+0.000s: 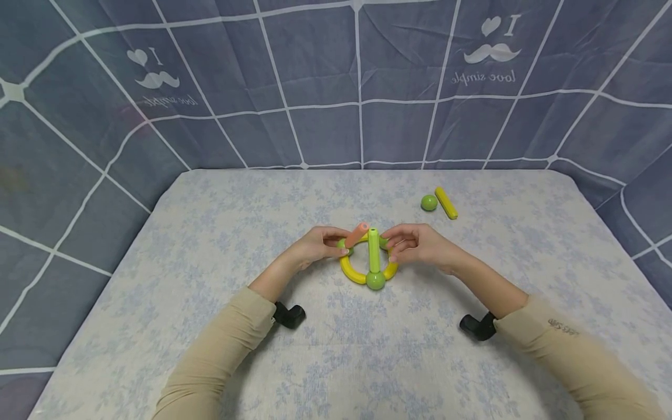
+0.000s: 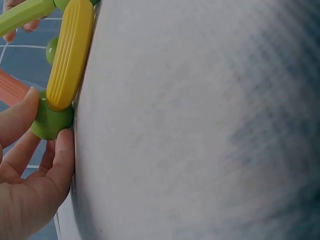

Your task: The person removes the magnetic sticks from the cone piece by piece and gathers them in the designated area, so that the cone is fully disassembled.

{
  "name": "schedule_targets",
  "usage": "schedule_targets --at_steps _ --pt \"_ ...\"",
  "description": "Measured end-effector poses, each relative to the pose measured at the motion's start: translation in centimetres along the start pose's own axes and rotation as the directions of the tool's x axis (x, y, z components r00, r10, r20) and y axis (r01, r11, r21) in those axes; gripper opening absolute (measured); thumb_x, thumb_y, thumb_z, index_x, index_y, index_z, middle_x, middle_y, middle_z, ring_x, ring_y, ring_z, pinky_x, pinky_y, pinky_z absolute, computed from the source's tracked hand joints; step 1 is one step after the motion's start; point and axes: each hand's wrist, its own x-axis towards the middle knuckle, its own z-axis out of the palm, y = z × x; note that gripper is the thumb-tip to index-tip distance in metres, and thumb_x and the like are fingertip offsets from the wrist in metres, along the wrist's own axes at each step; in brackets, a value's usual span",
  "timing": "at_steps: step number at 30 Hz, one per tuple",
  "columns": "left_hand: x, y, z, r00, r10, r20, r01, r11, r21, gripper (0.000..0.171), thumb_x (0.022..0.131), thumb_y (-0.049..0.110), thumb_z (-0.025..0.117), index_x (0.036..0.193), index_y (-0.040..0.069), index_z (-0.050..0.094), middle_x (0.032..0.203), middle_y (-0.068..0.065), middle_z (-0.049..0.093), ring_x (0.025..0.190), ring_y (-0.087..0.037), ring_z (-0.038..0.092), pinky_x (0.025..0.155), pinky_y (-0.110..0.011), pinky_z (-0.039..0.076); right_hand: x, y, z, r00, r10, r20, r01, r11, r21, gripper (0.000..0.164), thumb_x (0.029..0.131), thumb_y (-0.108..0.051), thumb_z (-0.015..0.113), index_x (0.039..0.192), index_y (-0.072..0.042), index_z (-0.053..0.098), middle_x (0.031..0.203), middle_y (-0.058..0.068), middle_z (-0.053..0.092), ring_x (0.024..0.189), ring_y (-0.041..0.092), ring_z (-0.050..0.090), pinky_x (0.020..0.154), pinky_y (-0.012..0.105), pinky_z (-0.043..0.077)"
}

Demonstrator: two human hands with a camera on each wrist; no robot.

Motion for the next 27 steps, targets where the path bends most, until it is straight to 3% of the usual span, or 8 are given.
schedule_targets --at_steps 7,18,27 --pt "-0.1 -0.1 -0.1 1.000 0.014 0.003 -0.014 1.000 0.009 0.043 0.085 0.002 0.067 0.126 -0.001 0.056 0.120 -0.016 0.057 0.101 -0.022 0.055 0.081 -0.026 0.048 0.6 0.2 2.0 0.999 -0.022 0.044 0.024 0.999 -0.036 0.050 0.076 0.005 0.071 0.123 0.007 0.053 0.102 0.014 0.062 0.089 0.022 0.062 0.077 0.029 0.051" --pt "0.2 0.0 0.0 1.000 -0.005 -0.012 0.006 1.000 0.024 0.043 0.084 0.001 0.067 0.126 0.001 0.057 0.118 -0.013 0.058 0.099 -0.020 0.054 0.077 -0.023 0.048 0.9 0.0 3.3 0.999 -0.034 0.039 0.035 0.999 -0.032 0.051 0.073 0.012 0.071 0.120 0.011 0.053 0.097 0.015 0.058 0.084 0.022 0.059 0.072 0.027 0.052" --pt "0.2 0.2 0.0 1.000 -0.009 -0.012 0.009 1.000 0.008 0.043 0.084 0.000 0.067 0.125 0.000 0.057 0.117 -0.014 0.058 0.096 -0.018 0.055 0.077 -0.022 0.048 0.8 -0.1 3.7 0.998 -0.057 0.016 0.058 0.992 -0.114 0.050 0.071 0.012 0.072 0.117 0.009 0.052 0.090 0.012 0.058 0.076 0.018 0.053 0.066 0.023 0.048"
